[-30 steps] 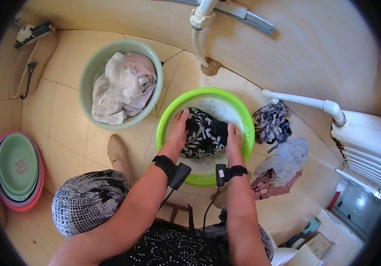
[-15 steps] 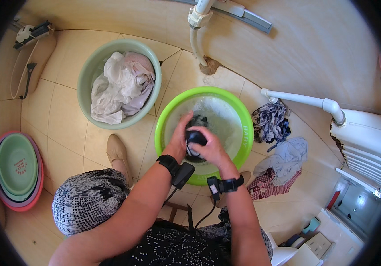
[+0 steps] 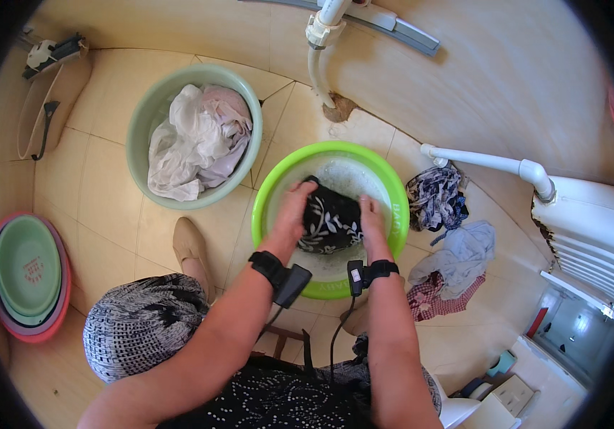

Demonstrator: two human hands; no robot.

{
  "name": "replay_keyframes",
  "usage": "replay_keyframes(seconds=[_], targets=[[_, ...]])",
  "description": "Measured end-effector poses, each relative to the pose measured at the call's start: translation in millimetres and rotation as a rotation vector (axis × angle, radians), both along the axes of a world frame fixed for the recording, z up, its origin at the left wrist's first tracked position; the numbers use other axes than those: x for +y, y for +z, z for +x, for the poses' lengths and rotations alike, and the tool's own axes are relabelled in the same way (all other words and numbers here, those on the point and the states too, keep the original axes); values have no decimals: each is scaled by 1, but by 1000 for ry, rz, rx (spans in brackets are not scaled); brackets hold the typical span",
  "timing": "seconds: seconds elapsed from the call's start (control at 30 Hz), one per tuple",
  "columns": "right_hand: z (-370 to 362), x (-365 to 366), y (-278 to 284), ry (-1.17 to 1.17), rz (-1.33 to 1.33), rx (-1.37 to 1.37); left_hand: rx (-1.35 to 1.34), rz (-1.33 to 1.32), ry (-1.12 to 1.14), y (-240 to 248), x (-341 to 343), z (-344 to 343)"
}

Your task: The person washes clothes by hand in a green bucket filled with soapy water, scrubbing and squeezing a patterned garment and a black piece of clothing.

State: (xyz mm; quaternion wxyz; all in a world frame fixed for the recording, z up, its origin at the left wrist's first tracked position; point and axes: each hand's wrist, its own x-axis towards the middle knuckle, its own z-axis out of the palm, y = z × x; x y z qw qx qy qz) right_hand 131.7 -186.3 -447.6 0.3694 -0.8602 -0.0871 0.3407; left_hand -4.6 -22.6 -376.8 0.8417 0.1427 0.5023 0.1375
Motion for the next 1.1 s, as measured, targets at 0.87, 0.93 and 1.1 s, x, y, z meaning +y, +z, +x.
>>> replay_keyframes(seconds=[0.87,0.93,1.1], targets=[[-96,68,125,456,-207,-348,-126,-275,-12,-17,-35,-42],[-62,35,123,409,-113,-362,-121,5,-229,41,-29,-30],[-38,15,184,157,400,-113,-161,928,-739,130,-1,-35]])
